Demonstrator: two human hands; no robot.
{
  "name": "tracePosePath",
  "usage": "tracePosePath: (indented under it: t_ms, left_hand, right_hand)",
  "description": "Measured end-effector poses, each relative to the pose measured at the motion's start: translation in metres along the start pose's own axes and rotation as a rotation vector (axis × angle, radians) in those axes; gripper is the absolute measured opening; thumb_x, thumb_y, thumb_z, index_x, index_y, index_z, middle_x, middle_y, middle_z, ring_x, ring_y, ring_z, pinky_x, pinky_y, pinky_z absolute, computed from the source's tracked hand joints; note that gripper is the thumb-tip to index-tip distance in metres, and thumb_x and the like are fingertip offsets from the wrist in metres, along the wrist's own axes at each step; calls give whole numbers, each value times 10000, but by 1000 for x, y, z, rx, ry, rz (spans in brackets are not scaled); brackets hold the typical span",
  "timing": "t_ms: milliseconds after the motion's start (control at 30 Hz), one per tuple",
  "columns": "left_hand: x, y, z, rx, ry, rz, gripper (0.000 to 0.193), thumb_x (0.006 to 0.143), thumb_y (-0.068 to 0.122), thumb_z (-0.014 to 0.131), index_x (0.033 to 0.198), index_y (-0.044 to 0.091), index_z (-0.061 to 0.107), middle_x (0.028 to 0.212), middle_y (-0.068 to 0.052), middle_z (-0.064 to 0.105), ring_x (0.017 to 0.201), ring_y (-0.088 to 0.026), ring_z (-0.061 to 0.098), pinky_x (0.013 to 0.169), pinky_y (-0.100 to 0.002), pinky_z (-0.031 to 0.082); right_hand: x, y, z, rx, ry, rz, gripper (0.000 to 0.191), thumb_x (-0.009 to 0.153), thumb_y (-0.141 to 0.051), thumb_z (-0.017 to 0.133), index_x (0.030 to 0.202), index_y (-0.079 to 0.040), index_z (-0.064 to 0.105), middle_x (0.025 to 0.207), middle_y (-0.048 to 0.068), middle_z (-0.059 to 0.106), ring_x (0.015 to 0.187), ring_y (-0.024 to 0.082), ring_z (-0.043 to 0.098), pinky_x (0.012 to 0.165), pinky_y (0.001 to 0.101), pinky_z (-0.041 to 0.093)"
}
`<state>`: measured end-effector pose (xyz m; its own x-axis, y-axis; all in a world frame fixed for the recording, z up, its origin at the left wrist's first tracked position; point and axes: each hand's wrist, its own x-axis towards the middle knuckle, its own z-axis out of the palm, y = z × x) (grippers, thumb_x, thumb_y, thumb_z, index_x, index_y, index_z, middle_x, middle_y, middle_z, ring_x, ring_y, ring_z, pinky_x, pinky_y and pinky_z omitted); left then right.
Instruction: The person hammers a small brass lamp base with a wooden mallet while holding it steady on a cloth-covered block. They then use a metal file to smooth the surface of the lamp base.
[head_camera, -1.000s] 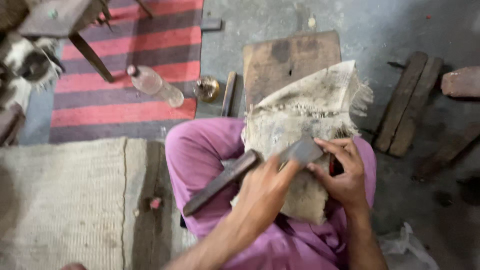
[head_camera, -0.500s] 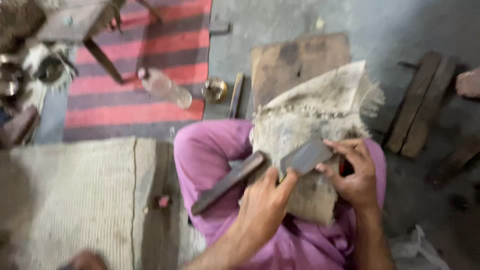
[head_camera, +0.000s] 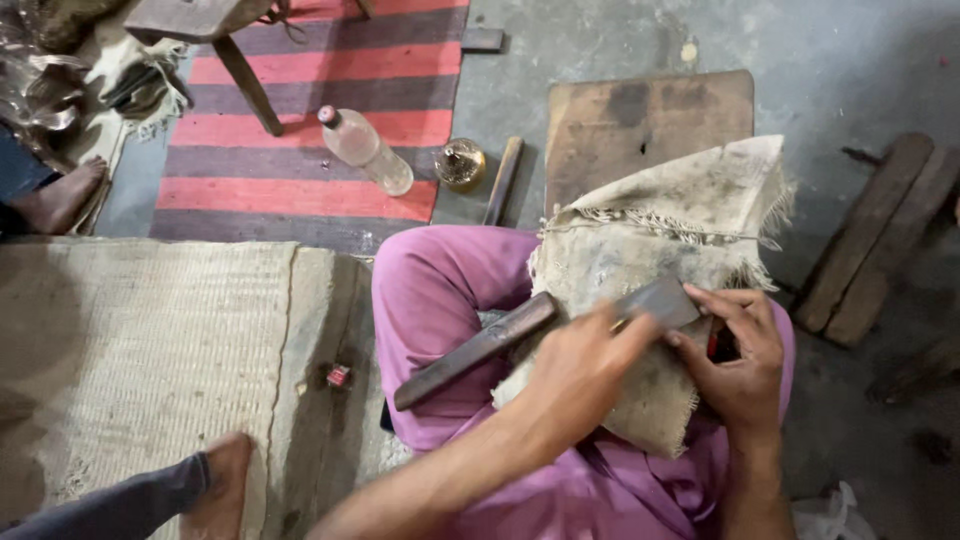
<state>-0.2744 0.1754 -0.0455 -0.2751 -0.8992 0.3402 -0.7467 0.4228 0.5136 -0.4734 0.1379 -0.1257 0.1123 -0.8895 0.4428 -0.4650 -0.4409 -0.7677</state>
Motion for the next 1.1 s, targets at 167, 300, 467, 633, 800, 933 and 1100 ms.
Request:
tracePosePath:
  t_ms: [167, 300, 467, 633, 800, 933, 1100]
  left_hand:
    - [-5, -5, 0, -28, -11, 22, 368, 827, 12, 651, 1183, 24, 559, 1031, -250, 624, 798, -412, 700, 600, -484, 550]
    - [-25, -4, -10, 21, -67, -67, 413, 833, -32, 625, 1235, 38, 562, 987, -234, 620, 759, -403, 700, 593, -483, 555]
    - [-4, -8, 3, 8, -15, 33, 293, 893, -9, 639, 1170, 35, 551, 1046, -257, 605, 779, -404, 699, 592, -485, 549]
    - [-35, -10, 0, -9, -32, -45, 368, 828, -28, 628, 1184, 44, 566, 1007, -239, 606, 782, -399, 707, 584, -479, 557]
    - [-28, -11, 0, -22, 5, -19, 326, 837, -14, 641, 1149, 48, 572, 994, -246, 610, 777, -409, 702, 577, -484, 551]
    - [-15, -15, 6, 16, 28, 34, 258, 879, 7, 638, 1126, 29, 566, 1032, -275, 616, 746, -403, 700, 541, -476, 546]
    - [-42, -17, -11, 35, 48, -19, 263, 872, 2, 613, 1128, 49, 577, 963, -241, 623, 765, -394, 715, 557, -483, 544]
  right_hand:
    - [-1, -6, 2, -31, -3, -5, 548, 757, -142, 868, 1281, -83, 716, 1134, 72, 639, 1020, 197, 601, 885, 317, 496]
    - [1, -5, 2, -10, 12, 6, 562, 749, -155, 892, 1279, -90, 716, 1113, 73, 626, 1010, 199, 599, 875, 320, 496]
    - [-2, -10, 4, -29, 0, -16, 555, 764, -154, 874, 1290, -81, 715, 1134, 65, 629, 1008, 180, 599, 881, 308, 501]
    - [-4, -18, 3, -21, 28, 0, 578, 718, -129, 893, 1266, -79, 719, 1112, 62, 621, 1035, 181, 605, 905, 306, 500]
    - [-7, -18, 4, -5, -3, 72, 543, 771, -98, 873, 1293, -86, 723, 1130, 50, 617, 970, 159, 580, 842, 284, 481]
    - [-12, -21, 10, -18, 28, 19, 558, 751, -79, 850, 1294, -85, 721, 1139, 41, 627, 875, 130, 570, 812, 277, 476]
    - [-5, -16, 15, -42, 35, 20, 503, 784, -97, 877, 1262, -75, 722, 1099, 47, 630, 889, 120, 570, 799, 260, 467]
